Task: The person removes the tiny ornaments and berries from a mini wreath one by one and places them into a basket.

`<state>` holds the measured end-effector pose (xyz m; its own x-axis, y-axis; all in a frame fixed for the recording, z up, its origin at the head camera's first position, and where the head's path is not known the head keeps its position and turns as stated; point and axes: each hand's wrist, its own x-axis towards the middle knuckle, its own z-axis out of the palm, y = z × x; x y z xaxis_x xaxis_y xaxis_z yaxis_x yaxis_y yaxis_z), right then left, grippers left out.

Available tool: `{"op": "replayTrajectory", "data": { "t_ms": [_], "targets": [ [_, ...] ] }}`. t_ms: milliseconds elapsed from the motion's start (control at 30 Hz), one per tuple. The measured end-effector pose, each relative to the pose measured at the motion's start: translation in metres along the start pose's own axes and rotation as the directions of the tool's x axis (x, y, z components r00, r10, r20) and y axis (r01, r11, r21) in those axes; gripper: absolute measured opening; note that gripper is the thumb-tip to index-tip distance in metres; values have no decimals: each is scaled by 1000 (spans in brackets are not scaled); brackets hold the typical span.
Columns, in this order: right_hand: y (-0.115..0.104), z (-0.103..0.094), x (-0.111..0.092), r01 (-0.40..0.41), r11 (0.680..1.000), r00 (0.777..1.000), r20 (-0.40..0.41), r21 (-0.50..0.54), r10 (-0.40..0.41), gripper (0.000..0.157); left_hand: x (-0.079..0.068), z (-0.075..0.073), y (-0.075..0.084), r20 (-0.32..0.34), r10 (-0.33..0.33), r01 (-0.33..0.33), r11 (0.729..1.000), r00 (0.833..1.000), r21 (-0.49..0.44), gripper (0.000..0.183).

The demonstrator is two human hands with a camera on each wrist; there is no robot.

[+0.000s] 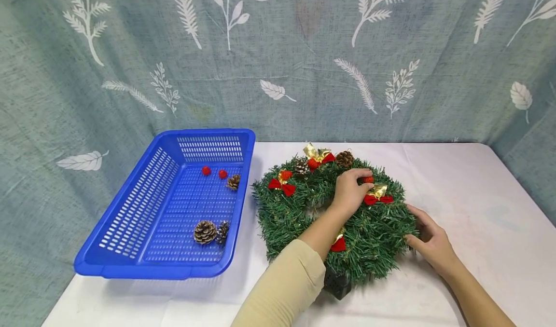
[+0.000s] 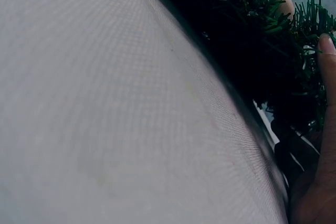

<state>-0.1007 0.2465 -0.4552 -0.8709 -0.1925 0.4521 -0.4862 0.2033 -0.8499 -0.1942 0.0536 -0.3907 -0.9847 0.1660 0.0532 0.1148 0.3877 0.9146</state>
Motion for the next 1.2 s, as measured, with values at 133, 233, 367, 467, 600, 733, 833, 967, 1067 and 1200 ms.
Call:
{"op": "replayTrajectory", "data": {
  "t_ms": [133, 233, 367, 467, 600, 733, 833, 967, 1067, 1200],
  "targets": [
    [0, 0, 0, 4, 1000, 1000, 1, 2, -4, 71, -1, 0, 1, -21, 11, -11, 1000, 1000, 2, 26],
    [0, 0, 0, -1, 1000, 1000, -3, 1, 1, 70, 0, -1, 0, -50, 21, -22, 1000, 999, -15, 24],
    [1, 2, 0, -21, 999, 1000, 0, -26, 21, 69, -1, -3, 0, -92, 16, -22, 997, 996, -68, 23],
    [2, 3, 0, -30, 999, 1000, -3, -36, 30, 67, -1, -4, 1, -98, 4, -16, 993, 995, -115, 24],
    [2, 3, -1, -38, 999, 999, -7, -27, 38, 66, -2, -6, 3, -82, -10, -5, 985, 997, -173, 26],
    [1, 1, -2, -40, 998, 999, -1, -40, 40, 65, -4, -9, 6, -85, -5, -12, 978, 996, -207, 27],
    [1, 0, -2, -37, 997, 999, -7, -68, 37, 65, -4, -9, 8, -80, -9, -10, 972, 997, -233, 27],
    [2, -2, -3, -35, 998, 999, -6, -61, 35, 64, -5, -8, 10, -81, -18, -3, 969, 997, -245, 27],
    [2, -1, -2, -26, 999, 1000, 4, -24, 26, 64, -8, -10, 14, -90, -11, -11, 971, 996, -239, 29],
    [2, -1, -1, -17, 1000, 1000, 8, -9, 17, 64, -14, -13, 23, -75, 18, -35, 973, 997, -227, 32]
  ]
}}
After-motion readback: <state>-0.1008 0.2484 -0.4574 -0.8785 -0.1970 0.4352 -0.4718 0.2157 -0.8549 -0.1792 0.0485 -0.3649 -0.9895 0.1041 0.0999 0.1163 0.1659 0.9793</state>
